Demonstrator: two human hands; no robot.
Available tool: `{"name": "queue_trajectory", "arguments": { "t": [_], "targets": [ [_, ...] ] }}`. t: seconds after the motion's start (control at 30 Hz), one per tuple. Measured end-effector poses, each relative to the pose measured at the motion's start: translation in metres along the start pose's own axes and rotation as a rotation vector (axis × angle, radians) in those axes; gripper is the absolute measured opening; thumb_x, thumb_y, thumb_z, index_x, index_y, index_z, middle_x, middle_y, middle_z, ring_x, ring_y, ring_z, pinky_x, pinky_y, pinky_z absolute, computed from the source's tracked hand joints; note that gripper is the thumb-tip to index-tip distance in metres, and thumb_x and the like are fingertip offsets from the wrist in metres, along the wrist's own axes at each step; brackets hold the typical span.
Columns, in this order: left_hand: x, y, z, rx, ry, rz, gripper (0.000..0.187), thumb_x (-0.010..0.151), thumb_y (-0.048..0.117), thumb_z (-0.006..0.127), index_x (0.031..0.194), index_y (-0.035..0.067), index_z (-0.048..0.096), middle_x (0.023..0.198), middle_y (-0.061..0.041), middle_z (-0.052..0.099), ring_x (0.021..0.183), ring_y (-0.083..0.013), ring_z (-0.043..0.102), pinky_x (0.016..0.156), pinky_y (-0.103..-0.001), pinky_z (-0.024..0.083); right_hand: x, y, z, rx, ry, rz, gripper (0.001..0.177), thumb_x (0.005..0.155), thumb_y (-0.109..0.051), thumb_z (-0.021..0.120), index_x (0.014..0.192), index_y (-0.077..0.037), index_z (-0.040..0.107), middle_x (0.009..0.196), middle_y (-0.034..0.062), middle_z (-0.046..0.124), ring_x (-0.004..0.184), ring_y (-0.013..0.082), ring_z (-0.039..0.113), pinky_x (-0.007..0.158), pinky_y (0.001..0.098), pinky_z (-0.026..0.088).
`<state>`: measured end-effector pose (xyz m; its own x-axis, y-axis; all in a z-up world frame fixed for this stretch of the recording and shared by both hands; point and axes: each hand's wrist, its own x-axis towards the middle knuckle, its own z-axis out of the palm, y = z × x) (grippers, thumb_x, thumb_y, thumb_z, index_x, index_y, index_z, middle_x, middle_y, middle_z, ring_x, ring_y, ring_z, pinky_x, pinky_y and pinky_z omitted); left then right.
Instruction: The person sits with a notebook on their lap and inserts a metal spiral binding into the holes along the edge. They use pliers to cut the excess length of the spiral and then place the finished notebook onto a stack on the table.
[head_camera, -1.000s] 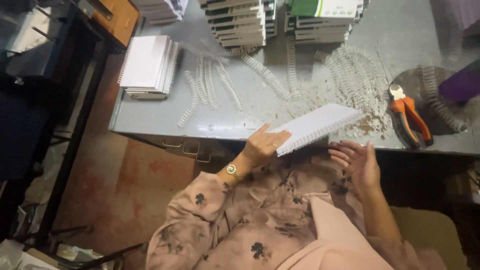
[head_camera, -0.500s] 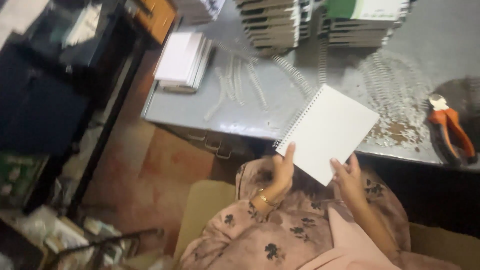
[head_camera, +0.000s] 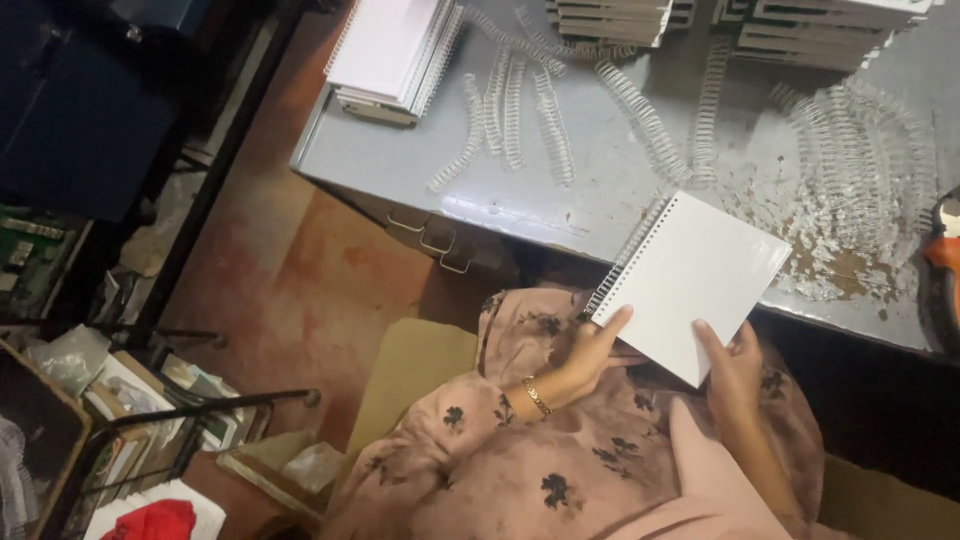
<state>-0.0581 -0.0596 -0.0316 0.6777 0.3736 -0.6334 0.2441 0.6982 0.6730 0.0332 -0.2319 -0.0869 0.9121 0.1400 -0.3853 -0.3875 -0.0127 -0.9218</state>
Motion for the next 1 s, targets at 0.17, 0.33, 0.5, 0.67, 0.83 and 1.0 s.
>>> {"name": "queue_trajectory", "arguments": {
  "t": [0.17, 0.33, 0.5, 0.67, 0.83, 1.0],
  "targets": [
    [0.016, 0.005, -0.032, -0.104, -0.091, 0.016, 0.07, 0.102, 0.062, 0.065, 0.127, -0.002, 0.052, 0.115, -0.023, 0.063, 0.096, -0.0448, 0.07, 0.08, -0.058, 0.061, 0.009, 0.014, -0.012, -0.041, 0.012, -0.053, 0.068, 0.098, -0.018, 0.08, 0.154, -0.001, 0.046, 0.115, 0.0274, 0.065, 0.098, 0.0321, 0.067, 0.078, 0.0446, 0.058],
    [0.003, 0.063, -0.023, 0.337, -0.146, -0.007, 0.054, 0.095, 0.044, 0.06, 0.136, 0.009, 0.062, 0.129, -0.012, 0.069, 0.111, -0.0221, 0.066, 0.09, -0.037, 0.056, -0.024, -0.043, 0.007, -0.085, 0.045, -0.022, 0.035, 0.096, -0.013, 0.07, 0.129, -0.004, 0.062, 0.116, 0.0085, 0.07, 0.098, 0.0148, 0.065, 0.085, 0.0259, 0.053],
    [0.024, 0.069, -0.015, 0.511, -0.2, 0.029, 0.066, 0.086, 0.04, 0.067, 0.14, 0.002, 0.059, 0.135, -0.014, 0.067, 0.123, -0.0216, 0.065, 0.104, -0.032, 0.053, -0.035, -0.073, 0.018, -0.155, 0.061, 0.037, 0.041, 0.096, -0.013, 0.069, 0.135, -0.004, 0.06, 0.121, 0.01, 0.069, 0.102, 0.0183, 0.065, 0.087, 0.0284, 0.052],
    [0.05, 0.054, -0.013, 0.451, -0.212, -0.158, 0.072, 0.08, 0.04, 0.073, 0.141, 0.003, 0.059, 0.123, -0.008, 0.071, 0.091, -0.0078, 0.061, 0.061, -0.02, 0.04, -0.023, -0.066, 0.001, -0.329, 0.124, 0.168, 0.045, 0.098, -0.017, 0.07, 0.14, -0.008, 0.059, 0.122, 0.0142, 0.068, 0.101, 0.026, 0.065, 0.078, 0.0396, 0.053],
    [0.046, 0.056, -0.012, 0.456, -0.243, -0.101, 0.062, 0.079, 0.036, 0.076, 0.131, 0.004, 0.066, 0.122, -0.011, 0.073, 0.107, -0.0155, 0.068, 0.087, -0.025, 0.052, -0.022, -0.07, -0.003, -0.329, 0.115, 0.134, 0.042, 0.096, -0.016, 0.069, 0.136, -0.006, 0.063, 0.119, 0.0096, 0.069, 0.1, 0.0181, 0.065, 0.08, 0.0308, 0.052],
    [0.036, 0.07, -0.017, 0.694, -0.27, 0.084, 0.062, 0.078, 0.046, 0.072, 0.124, 0.006, 0.071, 0.124, -0.012, 0.074, 0.11, -0.0182, 0.071, 0.094, -0.025, 0.056, -0.025, -0.074, -0.005, -0.37, 0.124, 0.23, 0.038, 0.096, -0.017, 0.069, 0.132, -0.006, 0.066, 0.112, 0.0084, 0.07, 0.093, 0.017, 0.065, 0.074, 0.0308, 0.051]
  ]
}}
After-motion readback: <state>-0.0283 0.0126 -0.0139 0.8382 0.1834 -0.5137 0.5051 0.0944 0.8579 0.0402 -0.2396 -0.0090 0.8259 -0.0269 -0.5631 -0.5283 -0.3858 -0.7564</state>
